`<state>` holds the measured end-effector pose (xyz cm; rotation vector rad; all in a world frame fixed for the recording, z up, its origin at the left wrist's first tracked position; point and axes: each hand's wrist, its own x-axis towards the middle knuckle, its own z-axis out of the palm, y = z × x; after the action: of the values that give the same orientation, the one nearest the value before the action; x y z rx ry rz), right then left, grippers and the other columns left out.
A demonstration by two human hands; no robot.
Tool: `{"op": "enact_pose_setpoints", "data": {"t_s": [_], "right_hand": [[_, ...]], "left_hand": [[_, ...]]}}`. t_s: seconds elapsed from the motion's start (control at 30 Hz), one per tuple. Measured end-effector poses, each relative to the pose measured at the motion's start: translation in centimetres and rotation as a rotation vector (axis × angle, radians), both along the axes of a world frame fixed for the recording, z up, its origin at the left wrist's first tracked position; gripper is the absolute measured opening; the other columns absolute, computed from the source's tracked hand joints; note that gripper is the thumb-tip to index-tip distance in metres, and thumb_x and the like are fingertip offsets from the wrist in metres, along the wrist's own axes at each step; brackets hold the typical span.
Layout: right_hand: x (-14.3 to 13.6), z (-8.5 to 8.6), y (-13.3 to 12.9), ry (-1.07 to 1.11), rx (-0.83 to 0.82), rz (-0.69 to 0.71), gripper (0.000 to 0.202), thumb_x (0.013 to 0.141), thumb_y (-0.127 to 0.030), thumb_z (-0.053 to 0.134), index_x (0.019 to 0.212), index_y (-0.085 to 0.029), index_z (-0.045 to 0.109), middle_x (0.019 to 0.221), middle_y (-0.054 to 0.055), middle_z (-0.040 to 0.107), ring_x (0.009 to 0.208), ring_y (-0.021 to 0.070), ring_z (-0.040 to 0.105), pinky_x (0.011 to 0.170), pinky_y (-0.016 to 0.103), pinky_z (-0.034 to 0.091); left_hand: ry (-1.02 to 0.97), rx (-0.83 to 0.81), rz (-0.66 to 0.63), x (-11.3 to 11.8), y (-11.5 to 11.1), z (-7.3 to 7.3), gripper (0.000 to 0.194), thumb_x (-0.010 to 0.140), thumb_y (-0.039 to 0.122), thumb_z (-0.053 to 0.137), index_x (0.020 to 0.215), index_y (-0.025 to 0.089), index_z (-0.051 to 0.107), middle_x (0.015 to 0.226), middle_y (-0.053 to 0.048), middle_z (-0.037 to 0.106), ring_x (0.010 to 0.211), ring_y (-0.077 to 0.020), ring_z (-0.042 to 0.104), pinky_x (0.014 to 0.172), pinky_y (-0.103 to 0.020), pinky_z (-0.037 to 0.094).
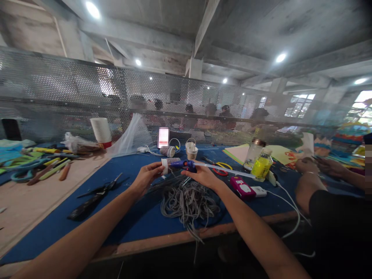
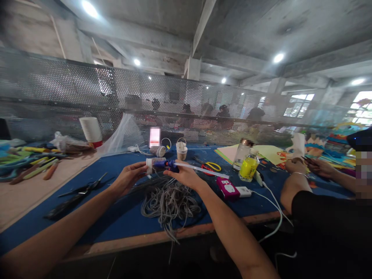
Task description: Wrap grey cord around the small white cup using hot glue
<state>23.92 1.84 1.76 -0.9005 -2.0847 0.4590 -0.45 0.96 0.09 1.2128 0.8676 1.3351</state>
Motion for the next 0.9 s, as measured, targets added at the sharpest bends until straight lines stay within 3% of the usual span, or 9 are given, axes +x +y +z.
{"op": "enact_pose_setpoints", "data": {"t_s": [0.23, 0.9], "right_hand": [[0.0, -0.1, 0.04, -0.004, -0.005, 0.011, 0.038, 0.076, -0.053, 0.064, 0.098, -0.022, 0.067, 0.087, 0.001, 0.065, 0.085, 0.019, 0.057, 0.078, 0.029, 0.044], [0.25, -0.25, 0.28, -0.075, 0.014, 0.028, 0.039, 0.079, -0.054, 0.061, 0.095, -0.018, 0.065, 0.09, 0.001, 0.063, 0.083, 0.0161, 0.055, 0.077, 0.026, 0.042]], "left_hand": [[0.013, 0.008, 0.004, -0.02, 0.09, -0.1, 0.04, 0.065, 0.035, 0.078, 0.1, 0.015, 0.073, 0.1, -0.011, 0.073, 0.09, -0.0234, 0.065, 0.083, -0.033, 0.049], [-0.005, -0.013, 0.015, -0.19, 0.43, -0.41, 0.04, 0.064, 0.034, 0.079, 0.099, 0.015, 0.073, 0.101, -0.01, 0.072, 0.088, -0.0198, 0.064, 0.079, -0.028, 0.048]]}}
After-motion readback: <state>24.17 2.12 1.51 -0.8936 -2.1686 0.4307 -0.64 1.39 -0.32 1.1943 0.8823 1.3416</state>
